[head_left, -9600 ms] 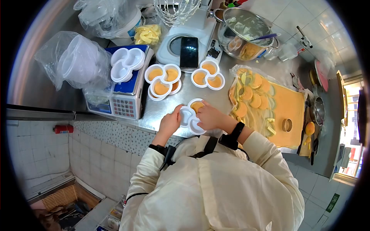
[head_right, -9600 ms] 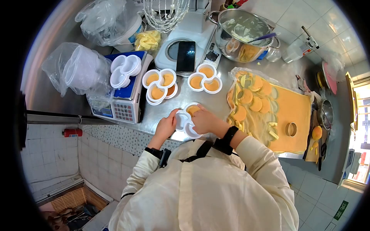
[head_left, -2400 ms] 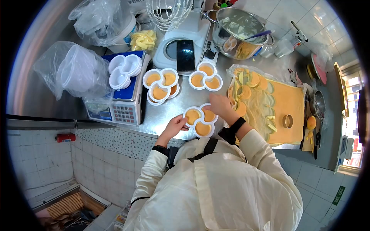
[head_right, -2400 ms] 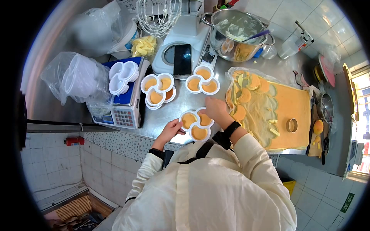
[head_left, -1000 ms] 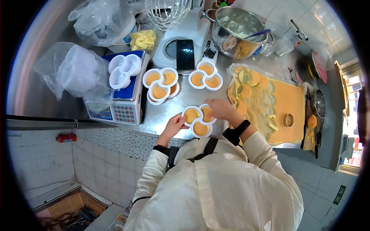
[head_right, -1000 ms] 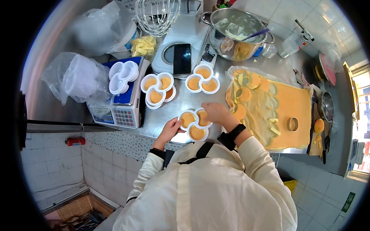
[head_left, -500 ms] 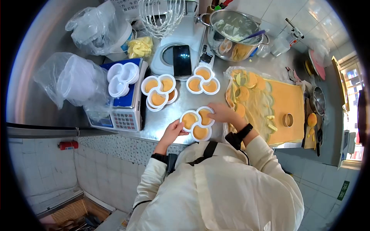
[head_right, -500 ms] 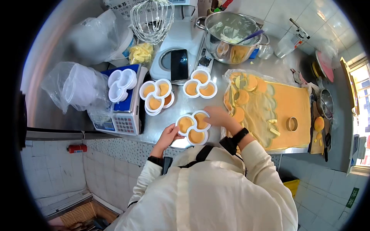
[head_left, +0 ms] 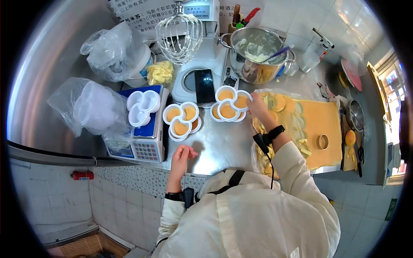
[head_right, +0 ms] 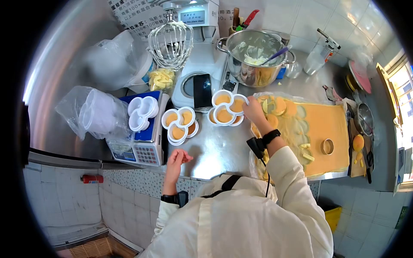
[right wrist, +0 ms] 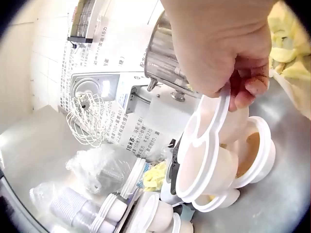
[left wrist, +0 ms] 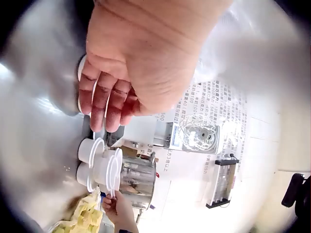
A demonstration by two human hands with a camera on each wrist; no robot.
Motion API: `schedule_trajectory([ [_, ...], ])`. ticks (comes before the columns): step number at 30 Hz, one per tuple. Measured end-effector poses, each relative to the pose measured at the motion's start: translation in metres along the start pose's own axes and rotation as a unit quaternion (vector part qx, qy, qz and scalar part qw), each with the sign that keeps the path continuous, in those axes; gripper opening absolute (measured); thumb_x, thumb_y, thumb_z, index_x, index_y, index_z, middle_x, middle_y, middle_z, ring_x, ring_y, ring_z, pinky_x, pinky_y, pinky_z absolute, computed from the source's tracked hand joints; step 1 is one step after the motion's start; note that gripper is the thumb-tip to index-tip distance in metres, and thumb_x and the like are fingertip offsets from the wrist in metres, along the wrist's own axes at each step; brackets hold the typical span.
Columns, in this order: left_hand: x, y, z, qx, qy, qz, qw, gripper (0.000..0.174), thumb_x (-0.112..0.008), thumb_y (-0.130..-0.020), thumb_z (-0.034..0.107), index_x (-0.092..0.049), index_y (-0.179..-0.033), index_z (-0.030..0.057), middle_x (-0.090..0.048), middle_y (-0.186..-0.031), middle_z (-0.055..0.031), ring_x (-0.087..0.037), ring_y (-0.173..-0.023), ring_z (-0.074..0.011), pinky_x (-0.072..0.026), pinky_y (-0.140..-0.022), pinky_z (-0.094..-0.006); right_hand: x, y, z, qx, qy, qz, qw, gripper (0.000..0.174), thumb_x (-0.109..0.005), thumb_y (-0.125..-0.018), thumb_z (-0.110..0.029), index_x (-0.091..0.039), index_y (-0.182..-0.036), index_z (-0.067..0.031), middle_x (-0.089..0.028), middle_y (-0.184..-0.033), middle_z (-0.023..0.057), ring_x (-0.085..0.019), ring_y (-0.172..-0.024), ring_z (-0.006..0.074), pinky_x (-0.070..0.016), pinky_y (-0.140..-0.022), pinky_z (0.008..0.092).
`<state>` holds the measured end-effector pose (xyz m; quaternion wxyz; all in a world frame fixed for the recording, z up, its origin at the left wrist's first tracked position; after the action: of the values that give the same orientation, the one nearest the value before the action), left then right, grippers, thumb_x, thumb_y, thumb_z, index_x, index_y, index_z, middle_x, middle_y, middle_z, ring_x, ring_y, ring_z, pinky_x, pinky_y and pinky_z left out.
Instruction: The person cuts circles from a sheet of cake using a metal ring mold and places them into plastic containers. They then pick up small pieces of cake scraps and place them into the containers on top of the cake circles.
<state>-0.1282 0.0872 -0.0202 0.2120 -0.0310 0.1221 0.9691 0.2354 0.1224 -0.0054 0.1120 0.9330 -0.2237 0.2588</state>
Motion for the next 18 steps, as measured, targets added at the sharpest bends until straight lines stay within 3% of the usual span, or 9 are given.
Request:
schedule_trajectory([
  [2,0.009,0.011,-0.011,0.006,0.008,0.027,1.0,0.023,-0.041,-0.098,0.02,-0.054,-0.091,0.0022,-0.063,-0.081,-0.0059,-0.06,-0.076,-0.0123,-0.0465,-0.07,-0.0238,-0.006,0.007,0.001,-0.072,-0.026,-0.046,0.996,0.024,-0.05,-0.084,-0.014,-0.052,-0.099,0.0038,-0.061,-0.067,0.015,-0.06,-0.047,0.0222,-0.0489,-0.045,0.0337],
  [7,0.027,0.027,-0.017,-0.005,-0.011,0.083,0.997,0.019,-0.043,-0.097,0.017,-0.054,-0.093,0.0008,-0.062,-0.085,-0.007,-0.059,-0.076,-0.0124,-0.0469,-0.072,-0.0241,-0.011,0.004,0.023,-0.094,-0.013,-0.044,0.994,0.033,-0.051,-0.085,-0.023,-0.051,-0.105,0.0031,-0.062,-0.069,0.0153,-0.061,-0.049,0.0232,-0.05,-0.046,0.0334],
  [8,0.035,0.028,-0.003,-0.083,-0.077,0.148,0.982,0.017,-0.045,-0.095,0.015,-0.054,-0.095,0.0002,-0.062,-0.088,-0.0078,-0.059,-0.077,-0.0127,-0.0471,-0.072,-0.0252,-0.014,-0.001,0.024,-0.093,0.014,-0.038,0.995,0.037,-0.053,-0.086,-0.028,-0.051,-0.106,0.0025,-0.063,-0.07,0.0152,-0.063,-0.053,0.0246,-0.0511,-0.05,0.0347],
  [9,0.045,0.033,0.019,-0.158,-0.148,0.219,0.951,0.016,-0.047,-0.094,0.013,-0.054,-0.097,-0.0004,-0.062,-0.09,-0.0085,-0.058,-0.079,-0.013,-0.0474,-0.073,-0.0264,-0.012,-0.004,0.028,-0.07,0.04,-0.003,0.997,0.042,-0.054,-0.085,-0.033,-0.05,-0.109,0.0012,-0.063,-0.071,0.0159,-0.064,-0.059,0.0265,-0.0512,-0.055,0.0362],
  [12,0.045,0.033,0.109,-0.329,-0.431,0.265,0.797,0.023,-0.051,-0.084,0.002,-0.055,-0.107,0.0011,-0.057,-0.104,-0.0151,-0.051,-0.101,-0.033,-0.0384,-0.09,-0.0395,0.006,0.002,0.033,-0.034,0.099,0.079,0.991,0.05,-0.059,-0.084,-0.037,-0.046,-0.116,-0.0022,-0.064,-0.075,0.0175,-0.064,-0.073,0.0312,-0.0493,-0.067,0.0387],
  [15,0.052,0.0,0.163,-0.34,-0.578,0.263,0.694,0.036,-0.057,-0.081,0.006,-0.05,-0.116,0.0007,-0.053,-0.113,-0.0161,-0.048,-0.103,-0.0351,-0.0373,-0.092,-0.0434,0.037,0.038,-0.005,0.059,0.115,0.072,0.989,0.047,-0.059,-0.086,-0.029,-0.042,-0.121,-0.0036,-0.064,-0.077,0.0179,-0.064,-0.072,0.0307,-0.0488,-0.065,0.0374],
  [16,0.056,-0.013,0.17,-0.339,-0.623,0.272,0.65,0.03,-0.06,-0.08,0.01,-0.055,-0.108,0.0023,-0.057,-0.107,-0.0142,-0.051,-0.1,-0.0338,-0.0385,-0.089,-0.043,0.044,0.05,-0.009,0.074,0.095,0.057,0.991,0.042,-0.058,-0.086,-0.025,-0.044,-0.119,-0.0046,-0.064,-0.078,0.0166,-0.063,-0.072,0.0302,-0.0486,-0.064,0.0375],
  [17,0.066,-0.025,0.171,-0.337,-0.626,0.271,0.649,0.03,-0.06,-0.08,0.01,-0.055,-0.108,0.0023,-0.057,-0.107,-0.0142,-0.051,-0.1,-0.0338,-0.0385,-0.089,-0.043,0.05,0.059,-0.009,0.086,0.075,0.043,0.993,0.037,-0.058,-0.086,-0.021,-0.047,-0.117,-0.0057,-0.064,-0.078,0.0153,-0.063,-0.072,0.0296,-0.0484,-0.063,0.0376],
  [18,0.079,-0.044,0.161,-0.259,-0.695,0.245,0.624,0.023,-0.06,-0.079,0.012,-0.057,-0.101,0.0034,-0.059,-0.1,-0.0133,-0.054,-0.095,-0.0329,-0.0403,-0.085,-0.043,0.059,0.068,-0.003,0.08,0.074,0.044,0.993,0.037,-0.058,-0.086,-0.021,-0.047,-0.117,-0.0057,-0.064,-0.078,0.0153,-0.063,-0.072,0.0296,-0.0484,-0.063,0.0376],
])
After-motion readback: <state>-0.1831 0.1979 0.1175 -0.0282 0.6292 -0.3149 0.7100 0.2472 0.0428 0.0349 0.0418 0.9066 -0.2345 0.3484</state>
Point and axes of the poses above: each hand's wrist, its own y-axis away from the middle knuckle, its own x-axis out of the back of the hand, z = x × y, the point moved 6 cm from there along -y, towards the middle knuckle
